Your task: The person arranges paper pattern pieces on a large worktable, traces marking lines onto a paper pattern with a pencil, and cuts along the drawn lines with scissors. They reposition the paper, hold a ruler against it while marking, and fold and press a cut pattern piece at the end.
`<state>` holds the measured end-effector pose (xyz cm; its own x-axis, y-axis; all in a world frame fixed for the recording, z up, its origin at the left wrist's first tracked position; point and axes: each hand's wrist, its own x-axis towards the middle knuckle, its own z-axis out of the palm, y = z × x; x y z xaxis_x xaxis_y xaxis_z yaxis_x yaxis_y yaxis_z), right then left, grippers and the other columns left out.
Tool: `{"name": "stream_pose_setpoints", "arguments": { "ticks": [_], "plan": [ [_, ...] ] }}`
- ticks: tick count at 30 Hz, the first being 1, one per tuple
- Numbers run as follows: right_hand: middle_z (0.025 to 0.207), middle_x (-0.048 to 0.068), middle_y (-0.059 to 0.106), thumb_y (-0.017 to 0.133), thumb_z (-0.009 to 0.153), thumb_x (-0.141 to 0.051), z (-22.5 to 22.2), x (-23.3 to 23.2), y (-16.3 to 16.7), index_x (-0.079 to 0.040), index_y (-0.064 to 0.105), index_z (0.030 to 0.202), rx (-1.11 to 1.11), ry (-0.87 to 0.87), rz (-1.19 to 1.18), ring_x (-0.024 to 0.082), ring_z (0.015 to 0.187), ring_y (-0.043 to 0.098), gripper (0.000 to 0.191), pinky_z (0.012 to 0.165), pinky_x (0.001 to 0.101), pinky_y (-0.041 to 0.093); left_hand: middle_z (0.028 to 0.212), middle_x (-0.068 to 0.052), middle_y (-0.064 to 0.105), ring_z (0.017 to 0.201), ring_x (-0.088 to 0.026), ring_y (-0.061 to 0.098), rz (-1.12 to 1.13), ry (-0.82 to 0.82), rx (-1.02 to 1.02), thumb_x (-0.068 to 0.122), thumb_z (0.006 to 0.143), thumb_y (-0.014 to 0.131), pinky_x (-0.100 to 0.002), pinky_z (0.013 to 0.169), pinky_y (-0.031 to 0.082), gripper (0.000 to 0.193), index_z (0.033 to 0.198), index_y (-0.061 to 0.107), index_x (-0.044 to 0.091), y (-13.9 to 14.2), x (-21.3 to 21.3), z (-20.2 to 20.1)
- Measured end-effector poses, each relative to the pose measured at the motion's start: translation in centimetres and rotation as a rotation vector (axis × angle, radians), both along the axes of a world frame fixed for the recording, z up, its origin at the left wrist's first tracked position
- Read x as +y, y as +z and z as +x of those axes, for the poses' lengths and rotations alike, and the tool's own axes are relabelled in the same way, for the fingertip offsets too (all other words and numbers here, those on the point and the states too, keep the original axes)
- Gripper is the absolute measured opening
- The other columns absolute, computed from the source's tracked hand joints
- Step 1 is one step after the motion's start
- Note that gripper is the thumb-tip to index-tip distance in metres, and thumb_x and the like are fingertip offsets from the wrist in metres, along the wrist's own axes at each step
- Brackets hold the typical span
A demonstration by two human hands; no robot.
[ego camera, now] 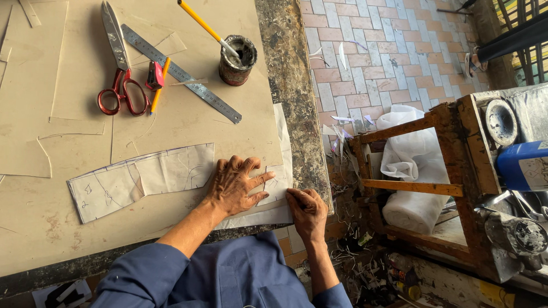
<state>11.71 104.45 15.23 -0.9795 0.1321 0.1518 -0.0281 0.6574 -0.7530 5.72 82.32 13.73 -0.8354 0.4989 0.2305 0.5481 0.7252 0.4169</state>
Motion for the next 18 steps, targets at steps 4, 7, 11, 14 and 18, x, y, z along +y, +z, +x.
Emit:
{"name": "stream_pose_setpoints", "arguments": {
  "ticks": [4,7,11,14,18],
  "plan": [
    [0.080,0.005,0.071,0.078,0.085,-0.008,-0.14,0.22,0.06,-0.007,0.080,0.100,0.018,0.025,0.019,0.013,0.066,0.066,0.015,0.060,0.0268,0.052,0.115,0.005,0.050,0.100,-0.022,0.045,-0.023,0.013,-0.031,0.056,0.079,0.074,-0.045,0.081,0.037,0.049,0.125,0.071,0.040,0.14,0.24,-0.04],
    [0.079,0.005,0.071,0.078,0.085,-0.009,-0.25,0.35,0.02,-0.008,0.081,0.099,0.016,0.014,0.037,0.014,0.066,0.066,0.014,0.060,0.0281,0.052,0.115,0.005,0.050,0.100,-0.022,0.045,-0.030,0.015,-0.014,0.055,0.080,0.074,-0.045,0.080,0.037,0.049,0.125,0.071,0.040,0.23,0.41,-0.12],
    [0.080,0.005,0.071,0.078,0.085,-0.009,-0.38,0.46,0.03,-0.008,0.080,0.099,0.020,0.013,0.031,0.014,0.067,0.066,0.015,0.061,0.0287,0.052,0.114,0.005,0.050,0.099,-0.023,0.045,-0.026,0.020,-0.009,0.054,0.079,0.074,-0.045,0.080,0.037,0.049,0.126,0.071,0.040,0.35,0.59,-0.18],
    [0.079,0.005,0.071,0.078,0.085,-0.009,-0.48,0.45,0.06,-0.009,0.081,0.099,0.014,0.012,0.035,0.014,0.066,0.066,0.014,0.060,0.0286,0.052,0.114,0.005,0.050,0.099,-0.023,0.045,-0.025,0.023,-0.016,0.054,0.079,0.075,-0.045,0.080,0.037,0.048,0.125,0.071,0.039,0.34,0.65,-0.24],
    [0.078,0.006,0.071,0.079,0.085,-0.009,-0.58,0.57,0.07,-0.008,0.081,0.099,-0.011,0.010,0.036,0.015,0.065,0.065,0.015,0.059,0.0290,0.051,0.115,0.005,0.050,0.100,-0.023,0.044,-0.025,0.029,-0.019,0.055,0.078,0.076,-0.046,0.081,0.037,0.051,0.126,0.071,0.039,0.03,0.73,-0.34]
  ]
}}
